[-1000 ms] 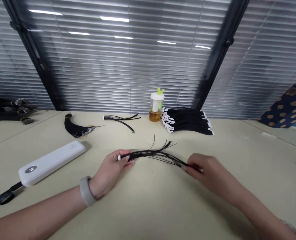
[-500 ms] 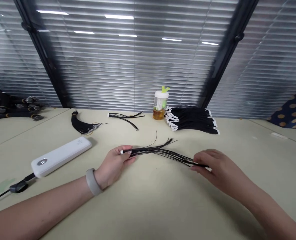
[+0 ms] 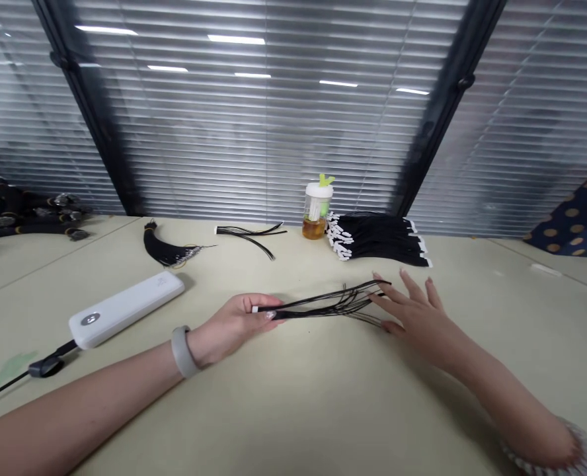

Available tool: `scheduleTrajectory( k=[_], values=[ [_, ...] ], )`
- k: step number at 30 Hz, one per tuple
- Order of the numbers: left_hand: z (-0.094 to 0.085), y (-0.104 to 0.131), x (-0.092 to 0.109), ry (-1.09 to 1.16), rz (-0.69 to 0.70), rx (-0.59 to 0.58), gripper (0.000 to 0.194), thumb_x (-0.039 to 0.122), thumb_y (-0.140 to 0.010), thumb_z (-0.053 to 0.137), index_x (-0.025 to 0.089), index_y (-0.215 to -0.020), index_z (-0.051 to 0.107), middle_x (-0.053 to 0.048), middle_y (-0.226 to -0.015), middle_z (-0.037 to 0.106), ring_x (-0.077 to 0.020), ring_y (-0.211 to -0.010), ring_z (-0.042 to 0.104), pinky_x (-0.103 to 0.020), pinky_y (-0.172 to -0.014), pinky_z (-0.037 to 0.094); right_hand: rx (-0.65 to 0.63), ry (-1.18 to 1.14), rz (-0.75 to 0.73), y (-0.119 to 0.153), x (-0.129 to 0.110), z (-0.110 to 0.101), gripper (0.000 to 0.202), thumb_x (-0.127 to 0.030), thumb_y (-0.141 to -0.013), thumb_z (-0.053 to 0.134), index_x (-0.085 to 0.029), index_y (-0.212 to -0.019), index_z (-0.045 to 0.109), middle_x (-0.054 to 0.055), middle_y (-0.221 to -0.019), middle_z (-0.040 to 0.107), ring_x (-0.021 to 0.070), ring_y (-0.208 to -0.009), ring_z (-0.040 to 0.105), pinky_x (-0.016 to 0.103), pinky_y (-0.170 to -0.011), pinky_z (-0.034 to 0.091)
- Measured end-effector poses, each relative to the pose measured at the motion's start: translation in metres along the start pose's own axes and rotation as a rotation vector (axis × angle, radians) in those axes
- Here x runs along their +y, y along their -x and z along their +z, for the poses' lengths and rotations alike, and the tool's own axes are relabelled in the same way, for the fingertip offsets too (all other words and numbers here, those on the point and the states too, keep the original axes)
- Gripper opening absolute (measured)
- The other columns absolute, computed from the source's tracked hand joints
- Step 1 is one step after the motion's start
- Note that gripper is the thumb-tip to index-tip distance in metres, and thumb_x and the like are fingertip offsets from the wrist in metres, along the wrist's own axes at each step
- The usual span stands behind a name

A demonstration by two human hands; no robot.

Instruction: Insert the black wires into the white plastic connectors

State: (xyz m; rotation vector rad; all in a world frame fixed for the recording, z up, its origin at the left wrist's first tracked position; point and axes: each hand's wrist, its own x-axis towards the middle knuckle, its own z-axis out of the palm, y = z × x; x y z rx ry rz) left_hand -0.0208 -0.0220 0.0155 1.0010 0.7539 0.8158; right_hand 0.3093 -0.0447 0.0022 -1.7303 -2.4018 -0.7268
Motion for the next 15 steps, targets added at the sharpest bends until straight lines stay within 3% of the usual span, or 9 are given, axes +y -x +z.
scheduleTrajectory(
  k=[4,9,12,15],
  values=[
    [-0.001,0.002,0.001,-0.093,-0.008,-0.084,0.041,0.027,-0.062,0.077,0.012,-0.096,0.061,-0.008,-0.094,0.068,-0.0178,-0.092,0.064,-0.034,-0.095,0.043,0.134,0.072,0.006,-0.003,0.009,0.004,0.045,-0.02,-0.082,0.037,-0.026,-0.124,0.051,0.001,-0.141,0.038,0.0387,-0.133,0.016,0.068,-0.098,0.018],
    [-0.002,0.007,0.005,-0.262,0.026,-0.164,0.035,0.03,-0.069,0.071,0.012,-0.095,0.058,-0.008,-0.086,0.069,-0.0154,-0.082,0.066,-0.027,-0.076,0.05,0.3,0.046,-0.058,-0.007,0.011,-0.008,0.029,-0.021,-0.084,0.037,-0.021,-0.103,0.06,0.005,-0.136,0.043,0.0393,-0.133,0.018,0.07,-0.097,0.017],
    [0.002,0.01,0.005,-0.393,0.128,-0.119,0.029,0.024,-0.068,0.071,0.012,-0.091,0.058,-0.006,-0.085,0.068,-0.012,-0.076,0.064,-0.021,-0.068,0.048,0.396,-0.043,-0.096,-0.01,0.008,-0.017,0.022,-0.019,-0.084,0.04,-0.019,-0.091,0.061,0.009,-0.126,0.052,0.036,-0.131,0.025,0.064,-0.099,0.024],
    [0.007,0.011,0.005,-0.494,0.229,0.009,0.027,0.021,-0.065,0.072,0.012,-0.086,0.059,-0.005,-0.087,0.068,-0.01,-0.074,0.062,-0.018,-0.064,0.048,0.428,-0.161,-0.184,-0.012,0.004,-0.023,0.015,-0.016,-0.082,0.046,-0.017,-0.082,0.061,0.011,-0.115,0.058,0.0308,-0.13,0.03,0.052,-0.101,0.034]
  ],
)
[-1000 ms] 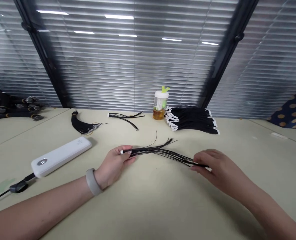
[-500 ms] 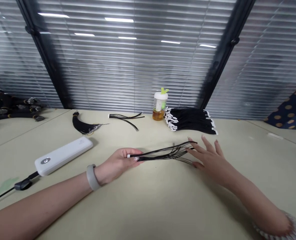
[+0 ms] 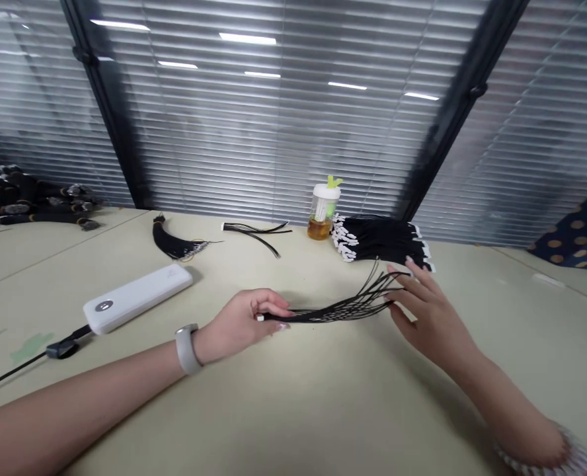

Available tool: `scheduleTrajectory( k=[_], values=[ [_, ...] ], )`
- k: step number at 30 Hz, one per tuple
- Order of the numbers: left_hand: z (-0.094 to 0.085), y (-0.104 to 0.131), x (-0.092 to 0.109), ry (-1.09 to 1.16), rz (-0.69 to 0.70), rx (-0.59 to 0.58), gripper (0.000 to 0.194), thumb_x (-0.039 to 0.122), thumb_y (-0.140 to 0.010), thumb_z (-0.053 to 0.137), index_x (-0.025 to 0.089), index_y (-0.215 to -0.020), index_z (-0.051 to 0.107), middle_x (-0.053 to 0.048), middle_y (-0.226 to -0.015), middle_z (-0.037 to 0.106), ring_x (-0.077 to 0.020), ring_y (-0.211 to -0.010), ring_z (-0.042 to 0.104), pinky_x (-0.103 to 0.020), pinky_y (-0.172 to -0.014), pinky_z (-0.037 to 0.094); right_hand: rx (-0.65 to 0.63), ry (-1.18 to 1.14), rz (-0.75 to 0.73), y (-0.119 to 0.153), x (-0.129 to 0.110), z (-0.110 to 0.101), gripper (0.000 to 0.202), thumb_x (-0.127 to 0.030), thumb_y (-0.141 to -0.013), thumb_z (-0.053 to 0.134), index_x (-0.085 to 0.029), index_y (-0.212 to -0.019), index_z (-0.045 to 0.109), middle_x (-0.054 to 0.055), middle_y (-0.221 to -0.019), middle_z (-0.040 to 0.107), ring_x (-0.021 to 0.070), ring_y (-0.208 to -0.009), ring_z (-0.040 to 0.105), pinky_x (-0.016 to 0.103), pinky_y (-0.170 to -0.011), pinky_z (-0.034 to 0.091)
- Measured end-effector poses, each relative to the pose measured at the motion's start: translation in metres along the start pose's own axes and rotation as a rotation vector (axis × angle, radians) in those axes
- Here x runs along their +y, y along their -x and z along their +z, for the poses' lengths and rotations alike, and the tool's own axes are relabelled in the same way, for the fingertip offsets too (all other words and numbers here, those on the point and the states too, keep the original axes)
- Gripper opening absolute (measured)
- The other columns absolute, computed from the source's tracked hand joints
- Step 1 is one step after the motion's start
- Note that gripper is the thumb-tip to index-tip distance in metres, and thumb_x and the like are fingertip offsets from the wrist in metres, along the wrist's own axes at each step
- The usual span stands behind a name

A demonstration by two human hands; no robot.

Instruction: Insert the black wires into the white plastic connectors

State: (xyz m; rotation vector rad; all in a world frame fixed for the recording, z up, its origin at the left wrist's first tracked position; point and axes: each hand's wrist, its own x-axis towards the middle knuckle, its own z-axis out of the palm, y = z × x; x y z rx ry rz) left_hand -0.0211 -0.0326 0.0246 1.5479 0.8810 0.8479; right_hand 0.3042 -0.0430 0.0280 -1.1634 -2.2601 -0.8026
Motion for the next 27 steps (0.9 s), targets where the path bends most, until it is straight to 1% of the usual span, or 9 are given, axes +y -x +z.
scheduleTrajectory(
  k=[5,9,12,16,18,20,23,25,27],
  values=[
    [-0.001,-0.004,0.004,-0.029,-0.04,0.264,0.028,0.029,-0.067,0.068,0.013,-0.089,0.059,-0.003,-0.076,0.067,-0.0138,-0.07,0.063,-0.021,-0.055,0.05,-0.043,-0.057,-0.02,-0.002,-0.012,-0.002,0.011,-0.016,-0.079,0.052,-0.017,-0.081,0.063,0.011,-0.117,0.057,0.0286,-0.125,0.039,0.048,-0.098,0.04],
    [-0.01,-0.014,0.0,-0.017,-0.107,0.43,0.031,0.034,-0.07,0.065,0.013,-0.092,0.057,-0.003,-0.071,0.064,-0.0165,-0.072,0.066,-0.023,-0.057,0.052,-0.041,-0.043,-0.022,-0.005,-0.03,-0.01,0.013,-0.014,-0.079,0.052,-0.017,-0.083,0.064,0.011,-0.12,0.057,0.0297,-0.123,0.041,0.047,-0.093,0.044],
    [-0.017,-0.02,-0.007,-0.014,-0.164,0.481,0.032,0.032,-0.072,0.062,0.012,-0.096,0.054,-0.006,-0.078,0.065,-0.016,-0.072,0.066,-0.023,-0.06,0.052,-0.014,-0.032,-0.064,-0.009,-0.041,-0.019,0.015,-0.012,-0.078,0.052,-0.018,-0.086,0.064,0.009,-0.119,0.059,0.0309,-0.122,0.042,0.049,-0.094,0.041],
    [-0.022,-0.023,-0.011,-0.069,-0.167,0.441,0.031,0.034,-0.071,0.061,0.012,-0.093,0.056,-0.006,-0.077,0.065,-0.0165,-0.07,0.066,-0.025,-0.059,0.051,0.077,-0.099,-0.07,-0.013,-0.043,-0.029,0.021,-0.007,-0.078,0.054,-0.021,-0.09,0.063,0.005,-0.113,0.063,0.031,-0.122,0.042,0.053,-0.097,0.038],
    [-0.022,-0.021,-0.009,-0.139,-0.13,0.415,0.027,0.035,-0.069,0.063,0.013,-0.084,0.059,-0.003,-0.07,0.064,-0.0146,-0.063,0.063,-0.023,-0.056,0.048,0.159,-0.245,0.03,-0.015,-0.042,-0.033,0.021,-0.006,-0.078,0.053,-0.022,-0.089,0.062,0.005,-0.105,0.066,0.0275,-0.116,0.05,0.046,-0.093,0.044],
    [-0.02,-0.019,-0.005,-0.221,-0.073,0.402,0.022,0.035,-0.066,0.064,0.015,-0.075,0.061,-0.001,-0.063,0.062,-0.0114,-0.056,0.056,-0.02,-0.052,0.042,0.25,-0.496,0.233,-0.017,-0.041,-0.038,0.016,-0.009,-0.079,0.054,-0.021,-0.085,0.06,0.005,-0.095,0.067,0.0237,-0.105,0.059,0.039,-0.086,0.05],
    [-0.017,-0.017,0.001,-0.395,0.011,0.397,0.02,0.036,-0.066,0.064,0.017,-0.073,0.061,0.002,-0.055,0.058,-0.0096,-0.048,0.049,-0.019,-0.047,0.034,0.396,-0.854,0.549,-0.026,-0.042,-0.042,0.004,-0.017,-0.08,0.057,-0.021,-0.082,0.056,0.005,-0.086,0.065,0.0216,-0.091,0.064,0.038,-0.082,0.052],
    [-0.011,-0.015,0.004,-0.472,0.012,0.381,0.022,0.038,-0.068,0.063,0.017,-0.075,0.06,0.004,-0.05,0.054,-0.01,-0.045,0.049,-0.019,-0.046,0.034,0.525,-0.944,0.679,-0.035,-0.042,-0.039,0.011,-0.023,-0.078,0.06,-0.021,-0.086,0.054,0.006,-0.092,0.063,0.0216,-0.091,0.064,0.039,-0.084,0.051],
    [-0.003,-0.013,0.006,-0.439,-0.038,0.32,0.023,0.039,-0.069,0.061,0.017,-0.072,0.057,0.005,-0.047,0.052,-0.0101,-0.044,0.05,-0.019,-0.046,0.035,0.674,-0.994,0.776,-0.045,-0.04,-0.033,0.025,-0.028,-0.075,0.064,-0.023,-0.095,0.049,0.008,-0.104,0.059,0.0214,-0.097,0.062,0.04,-0.087,0.049]
  ],
)
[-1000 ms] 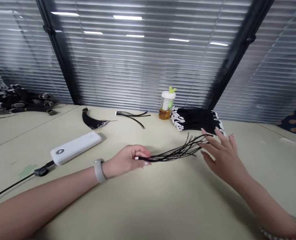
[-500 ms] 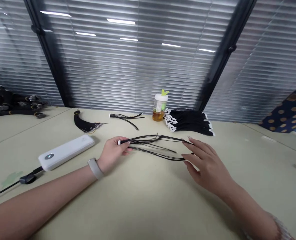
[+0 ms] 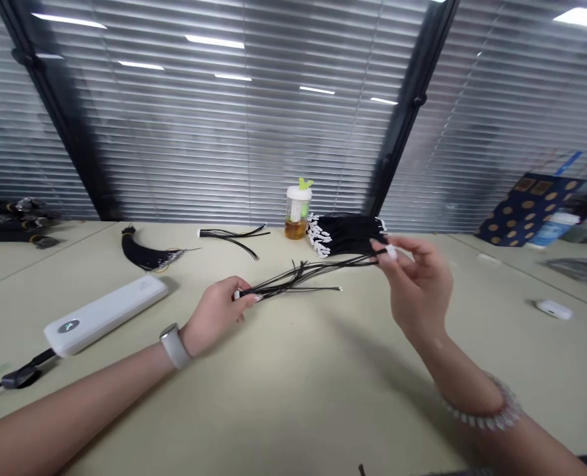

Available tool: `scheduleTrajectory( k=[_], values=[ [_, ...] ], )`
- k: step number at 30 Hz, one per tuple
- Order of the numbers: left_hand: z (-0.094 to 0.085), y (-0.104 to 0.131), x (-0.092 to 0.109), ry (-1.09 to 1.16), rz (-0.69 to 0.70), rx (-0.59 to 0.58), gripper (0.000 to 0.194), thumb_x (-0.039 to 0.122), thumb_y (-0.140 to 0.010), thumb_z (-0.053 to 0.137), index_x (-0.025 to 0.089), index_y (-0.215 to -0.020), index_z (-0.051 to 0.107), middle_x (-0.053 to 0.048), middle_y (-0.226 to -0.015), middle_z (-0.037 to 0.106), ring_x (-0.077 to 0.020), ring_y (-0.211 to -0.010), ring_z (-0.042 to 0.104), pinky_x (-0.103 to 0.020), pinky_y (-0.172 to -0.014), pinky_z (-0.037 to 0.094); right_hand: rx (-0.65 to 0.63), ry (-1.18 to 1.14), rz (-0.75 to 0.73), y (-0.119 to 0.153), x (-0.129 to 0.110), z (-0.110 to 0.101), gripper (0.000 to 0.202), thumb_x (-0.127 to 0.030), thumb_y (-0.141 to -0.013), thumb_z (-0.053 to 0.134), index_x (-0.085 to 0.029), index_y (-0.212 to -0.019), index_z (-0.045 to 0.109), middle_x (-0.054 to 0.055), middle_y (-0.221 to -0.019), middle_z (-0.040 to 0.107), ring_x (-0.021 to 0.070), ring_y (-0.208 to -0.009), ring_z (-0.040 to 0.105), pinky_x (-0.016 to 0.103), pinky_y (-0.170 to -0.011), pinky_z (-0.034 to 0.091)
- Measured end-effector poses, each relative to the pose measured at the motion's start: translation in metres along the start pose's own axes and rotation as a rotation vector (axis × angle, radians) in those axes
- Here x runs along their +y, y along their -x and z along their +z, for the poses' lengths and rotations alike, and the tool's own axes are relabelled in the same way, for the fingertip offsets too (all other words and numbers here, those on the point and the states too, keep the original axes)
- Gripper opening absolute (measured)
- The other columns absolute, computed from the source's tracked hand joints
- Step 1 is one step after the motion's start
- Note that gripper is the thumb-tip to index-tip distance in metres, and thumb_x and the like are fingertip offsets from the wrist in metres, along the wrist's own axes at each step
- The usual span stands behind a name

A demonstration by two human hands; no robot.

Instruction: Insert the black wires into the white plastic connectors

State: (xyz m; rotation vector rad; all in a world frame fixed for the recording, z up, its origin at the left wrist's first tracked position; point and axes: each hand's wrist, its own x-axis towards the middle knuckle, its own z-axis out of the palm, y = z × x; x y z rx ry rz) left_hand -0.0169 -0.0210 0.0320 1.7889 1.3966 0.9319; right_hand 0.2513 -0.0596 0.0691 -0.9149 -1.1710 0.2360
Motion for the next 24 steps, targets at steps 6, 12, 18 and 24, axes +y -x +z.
scheduleTrajectory(
  k=[6,12,18,24],
  values=[
    [0.018,0.01,0.006,0.242,-0.087,-0.209,0.03,0.041,-0.075,0.054,0.015,-0.061,0.051,0.003,-0.044,0.05,-0.0077,-0.04,0.046,-0.017,-0.043,0.035,-0.147,-0.395,0.334,-0.012,0.001,0.036,0.024,-0.046,-0.087,0.042,-0.023,-0.082,0.043,0.001,-0.078,0.051,0.0139,-0.079,0.059,0.034,-0.077,0.05],
    [0.018,0.001,-0.01,0.292,-0.092,-0.135,0.041,0.049,-0.079,0.048,0.015,-0.056,0.043,0.005,-0.043,0.043,-0.0055,-0.039,0.04,-0.017,-0.042,0.034,-0.283,-0.525,0.365,-0.03,-0.009,0.067,0.03,-0.047,-0.09,0.037,-0.022,-0.075,0.043,-0.006,-0.052,0.03,0.0078,-0.045,0.035,0.022,-0.049,0.038],
    [0.018,-0.004,-0.02,0.357,-0.162,-0.124,0.039,0.05,-0.08,0.048,0.013,-0.072,0.054,0.005,-0.047,0.041,-0.0055,-0.038,0.04,-0.017,-0.04,0.038,-0.723,-0.338,0.57,-0.046,0.004,0.068,0.045,-0.066,-0.082,0.034,-0.023,-0.073,0.04,-0.009,-0.044,0.014,0.0079,-0.038,0.013,0.021,-0.038,0.017],
    [0.02,-0.003,-0.017,0.41,-0.21,-0.102,0.04,0.052,-0.077,0.052,0.012,-0.076,0.055,0.004,-0.055,0.047,-0.0038,-0.037,0.038,-0.019,-0.04,0.042,-1.229,-0.017,0.546,-0.047,0.028,0.077,0.046,-0.062,-0.083,0.037,-0.019,-0.071,0.046,-0.009,-0.046,0.015,0.0067,-0.041,0.011,0.021,-0.038,0.015]
  ],
)
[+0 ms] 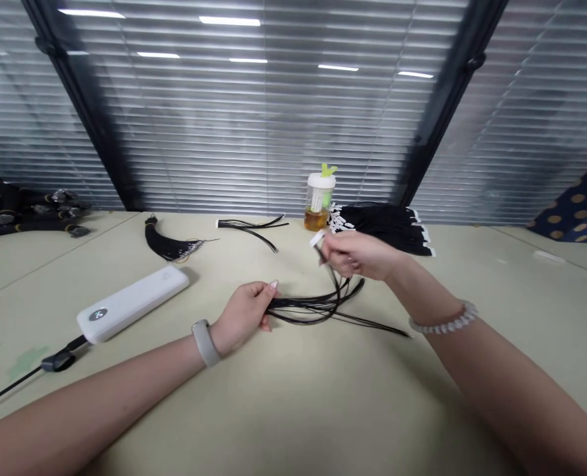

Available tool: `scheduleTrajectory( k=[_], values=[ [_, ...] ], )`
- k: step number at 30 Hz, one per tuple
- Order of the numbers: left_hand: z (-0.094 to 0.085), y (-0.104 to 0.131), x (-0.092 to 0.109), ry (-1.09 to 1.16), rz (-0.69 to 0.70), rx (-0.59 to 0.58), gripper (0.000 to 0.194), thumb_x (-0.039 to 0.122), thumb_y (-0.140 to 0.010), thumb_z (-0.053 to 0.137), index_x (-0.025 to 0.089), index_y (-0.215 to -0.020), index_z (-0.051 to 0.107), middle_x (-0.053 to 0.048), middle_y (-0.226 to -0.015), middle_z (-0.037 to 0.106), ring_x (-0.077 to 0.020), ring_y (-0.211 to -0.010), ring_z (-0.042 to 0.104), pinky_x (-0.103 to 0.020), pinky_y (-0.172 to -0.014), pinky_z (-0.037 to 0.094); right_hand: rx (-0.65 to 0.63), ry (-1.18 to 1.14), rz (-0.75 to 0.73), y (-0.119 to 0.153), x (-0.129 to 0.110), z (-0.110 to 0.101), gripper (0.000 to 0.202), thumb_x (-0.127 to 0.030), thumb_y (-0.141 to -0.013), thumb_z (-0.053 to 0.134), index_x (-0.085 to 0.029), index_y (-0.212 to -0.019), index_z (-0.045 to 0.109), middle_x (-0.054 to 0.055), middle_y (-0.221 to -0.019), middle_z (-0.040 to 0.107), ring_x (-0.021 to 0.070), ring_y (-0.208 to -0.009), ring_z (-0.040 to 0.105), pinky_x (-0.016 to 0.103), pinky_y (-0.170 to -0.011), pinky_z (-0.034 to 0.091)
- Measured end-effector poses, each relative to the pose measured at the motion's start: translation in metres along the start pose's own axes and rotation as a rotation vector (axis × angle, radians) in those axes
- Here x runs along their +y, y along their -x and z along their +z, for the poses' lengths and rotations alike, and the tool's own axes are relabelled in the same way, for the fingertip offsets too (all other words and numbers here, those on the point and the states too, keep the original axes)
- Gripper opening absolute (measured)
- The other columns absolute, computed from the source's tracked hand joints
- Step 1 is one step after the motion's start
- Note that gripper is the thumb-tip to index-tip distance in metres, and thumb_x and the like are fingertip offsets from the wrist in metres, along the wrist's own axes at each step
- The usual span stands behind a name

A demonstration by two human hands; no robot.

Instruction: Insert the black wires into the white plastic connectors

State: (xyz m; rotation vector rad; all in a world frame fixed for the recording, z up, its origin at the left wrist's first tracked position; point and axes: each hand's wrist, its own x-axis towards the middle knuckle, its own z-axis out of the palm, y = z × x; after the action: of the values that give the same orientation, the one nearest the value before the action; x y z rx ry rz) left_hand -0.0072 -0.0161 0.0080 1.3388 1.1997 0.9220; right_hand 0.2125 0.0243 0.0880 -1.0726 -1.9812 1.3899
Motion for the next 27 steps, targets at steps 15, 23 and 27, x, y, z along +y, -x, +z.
scheduleTrajectory(
  k=[15,23,27],
  values=[
    [0.002,0.005,0.001,0.081,0.03,-0.093,0.045,0.056,-0.073,0.055,0.011,-0.074,0.056,0.001,-0.056,0.056,-0.0063,-0.041,0.044,-0.019,-0.043,0.037,-0.172,0.273,0.005,-0.027,0.025,0.057,0.044,-0.055,-0.083,0.041,-0.017,-0.062,0.04,-0.004,-0.056,0.035,0.0071,-0.049,0.028,0.022,-0.046,0.025],
    [0.002,0.007,0.004,0.078,0.058,-0.076,0.042,0.055,-0.075,0.054,0.013,-0.074,0.055,0.003,-0.056,0.055,-0.0057,-0.039,0.046,-0.019,-0.041,0.039,-0.193,0.322,-0.023,-0.023,0.02,0.058,0.043,-0.053,-0.086,0.035,-0.016,-0.069,0.049,-0.003,-0.058,0.044,0.0076,-0.05,0.035,0.021,-0.048,0.032],
    [0.0,0.006,0.001,0.192,0.065,-0.015,0.042,0.055,-0.073,0.057,0.013,-0.067,0.052,0.007,-0.047,0.044,-0.0032,-0.036,0.038,-0.018,-0.04,0.041,-0.229,0.405,0.011,-0.012,0.019,0.03,0.036,-0.048,-0.082,0.046,-0.015,-0.068,0.051,-0.004,-0.054,0.043,0.0086,-0.049,0.042,0.02,-0.047,0.036]
  ],
)
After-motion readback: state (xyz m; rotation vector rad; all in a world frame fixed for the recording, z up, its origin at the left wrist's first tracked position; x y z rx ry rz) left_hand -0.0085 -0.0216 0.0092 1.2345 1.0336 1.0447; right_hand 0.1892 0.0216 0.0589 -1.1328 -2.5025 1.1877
